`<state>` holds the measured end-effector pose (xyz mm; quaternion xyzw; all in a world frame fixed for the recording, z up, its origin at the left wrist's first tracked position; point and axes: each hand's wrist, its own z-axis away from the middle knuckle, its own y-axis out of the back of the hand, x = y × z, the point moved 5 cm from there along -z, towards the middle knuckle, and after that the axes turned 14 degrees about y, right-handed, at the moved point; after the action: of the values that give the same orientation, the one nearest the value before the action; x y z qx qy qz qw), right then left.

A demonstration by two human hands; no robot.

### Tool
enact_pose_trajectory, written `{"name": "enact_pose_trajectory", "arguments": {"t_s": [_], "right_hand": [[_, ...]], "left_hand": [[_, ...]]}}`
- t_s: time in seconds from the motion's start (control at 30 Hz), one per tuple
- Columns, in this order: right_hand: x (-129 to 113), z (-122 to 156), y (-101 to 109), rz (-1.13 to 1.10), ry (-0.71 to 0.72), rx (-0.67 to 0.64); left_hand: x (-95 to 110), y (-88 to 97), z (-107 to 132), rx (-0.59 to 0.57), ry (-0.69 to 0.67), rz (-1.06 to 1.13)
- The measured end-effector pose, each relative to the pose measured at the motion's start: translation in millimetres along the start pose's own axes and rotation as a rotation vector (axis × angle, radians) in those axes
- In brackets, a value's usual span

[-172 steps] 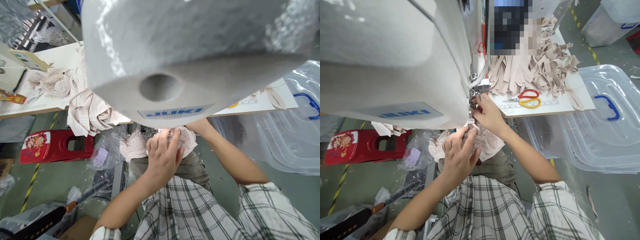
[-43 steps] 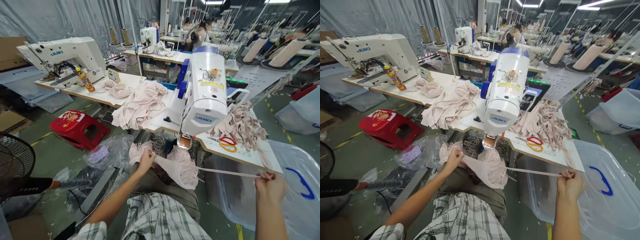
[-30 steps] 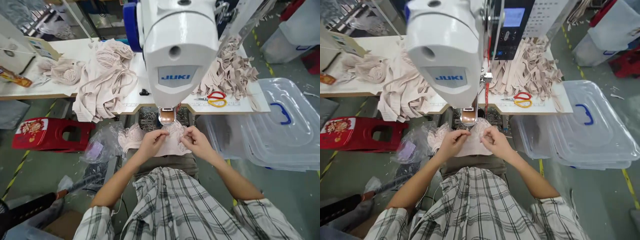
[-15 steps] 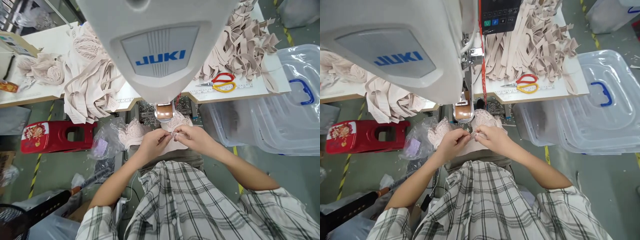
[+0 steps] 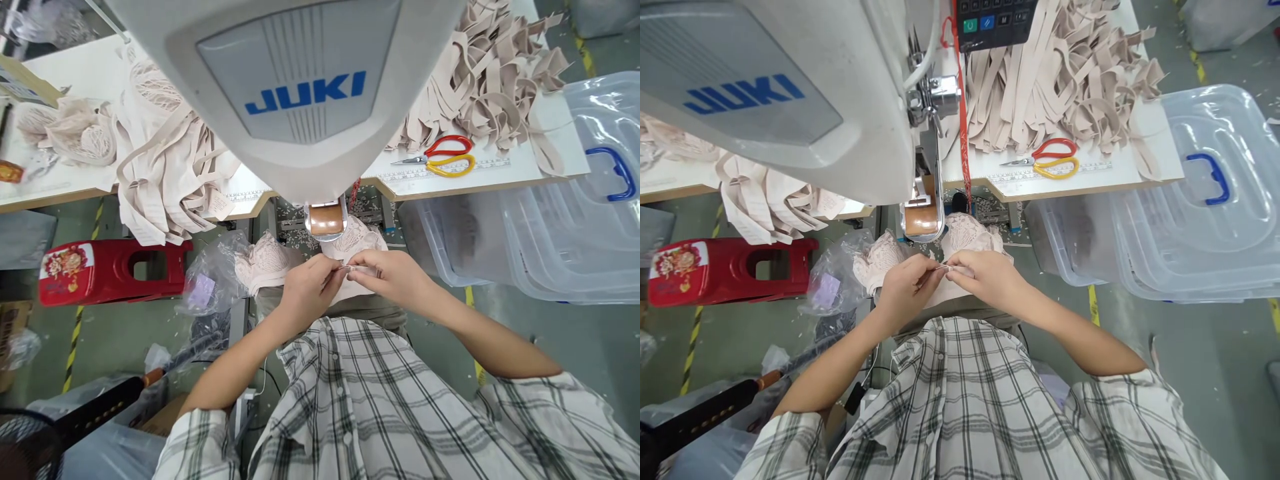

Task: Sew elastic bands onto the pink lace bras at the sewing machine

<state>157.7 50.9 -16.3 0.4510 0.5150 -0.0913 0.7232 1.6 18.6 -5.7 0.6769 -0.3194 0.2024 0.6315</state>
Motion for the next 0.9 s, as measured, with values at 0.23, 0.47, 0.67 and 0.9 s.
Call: {"name": "enact_pose_trajectory", "arguments": {"t_s": [0.23, 0.47, 0.67, 0.9], "right_hand": [[7.4, -1.2, 1.5, -0.014, -0.034, 0.062], [0.8, -0.3, 1.1, 0.008, 0.038, 0.042], [-1.8, -0.4, 2.3, 0.023, 0.108, 0.053], [1.0, 0.4, 4.6, -0.124, 0.02, 0.096]], "left_hand": [[3.0, 6.1, 7.8, 0.184, -0.029, -0.018], [3.7, 1.0, 4.6, 0.061, -0.013, 0.038], [0.0, 0.8, 1.6, 0.018, 0.052, 0.081], [-0.9, -2.6, -1.2, -0.046, 0.112, 0.162]]}}
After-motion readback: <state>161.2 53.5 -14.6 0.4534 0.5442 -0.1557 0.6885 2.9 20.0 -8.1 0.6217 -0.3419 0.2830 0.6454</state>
